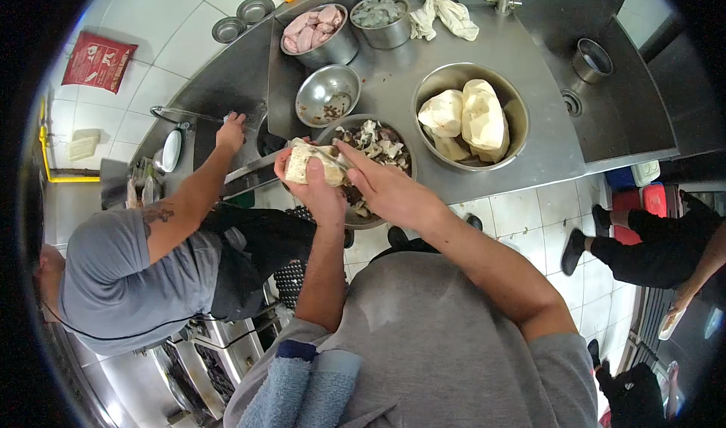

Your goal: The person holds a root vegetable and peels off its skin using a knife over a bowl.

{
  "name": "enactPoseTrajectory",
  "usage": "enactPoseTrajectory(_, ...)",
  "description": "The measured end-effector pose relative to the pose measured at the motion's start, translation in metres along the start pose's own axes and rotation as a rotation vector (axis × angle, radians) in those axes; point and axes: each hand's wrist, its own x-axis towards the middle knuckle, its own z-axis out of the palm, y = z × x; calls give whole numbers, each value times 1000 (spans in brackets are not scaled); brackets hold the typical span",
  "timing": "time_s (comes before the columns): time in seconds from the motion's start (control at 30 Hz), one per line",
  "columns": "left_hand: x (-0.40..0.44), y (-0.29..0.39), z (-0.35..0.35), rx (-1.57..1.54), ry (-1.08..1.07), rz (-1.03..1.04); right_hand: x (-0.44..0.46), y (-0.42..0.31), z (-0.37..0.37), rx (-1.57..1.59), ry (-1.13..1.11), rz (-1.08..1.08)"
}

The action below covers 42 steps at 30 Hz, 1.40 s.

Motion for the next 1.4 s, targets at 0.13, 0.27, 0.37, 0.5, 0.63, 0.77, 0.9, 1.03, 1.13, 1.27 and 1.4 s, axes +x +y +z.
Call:
enactPoseTrajectory(0.13, -7, -8, 0, 64, 33, -61, 14, -11, 2, -44, -2, 116)
enactPoseTrajectory(0.27, -7, -3, 1, 84, 27, -51, 17, -3, 14, -40, 109, 83)
enactPoseTrajectory(0.37, -6, -6, -1, 168, 12, 35, 23, 19, 30, -39, 251, -52)
enactPoseTrajectory(0.5, 0, -10, -4, -48, 72, -1, 26, 11, 5, 632, -25, 481)
enactPoseTrajectory(0.63, 11, -2, -12, -180, -55, -77, 16, 24, -3, 700, -123, 639)
enactPoseTrajectory(0.77, 13, 5, -18, -523, -65, -486, 6, 39, -10, 45, -73, 394)
enactPoseTrajectory(0.9, 14, 10, -17, -509, 0, -705, -6, 31, -14, -194, 1, 222)
enactPoseTrajectory(1.03, 13, 0, -26, -518, -55, -746, -8, 20, -17, -245, -49, 236)
enactPoseTrajectory(1.13, 13, 5, -27, -508, -122, -734, -10, 33, -14, -224, -24, 184)
enactPoseTrajectory(1.27, 13, 15, -26, -528, -155, -730, -10, 27, -15, -184, -3, 233)
enactPoseTrajectory(1.4, 11, 9, -37, -553, -207, -755, -8, 13, -17, -106, -26, 130)
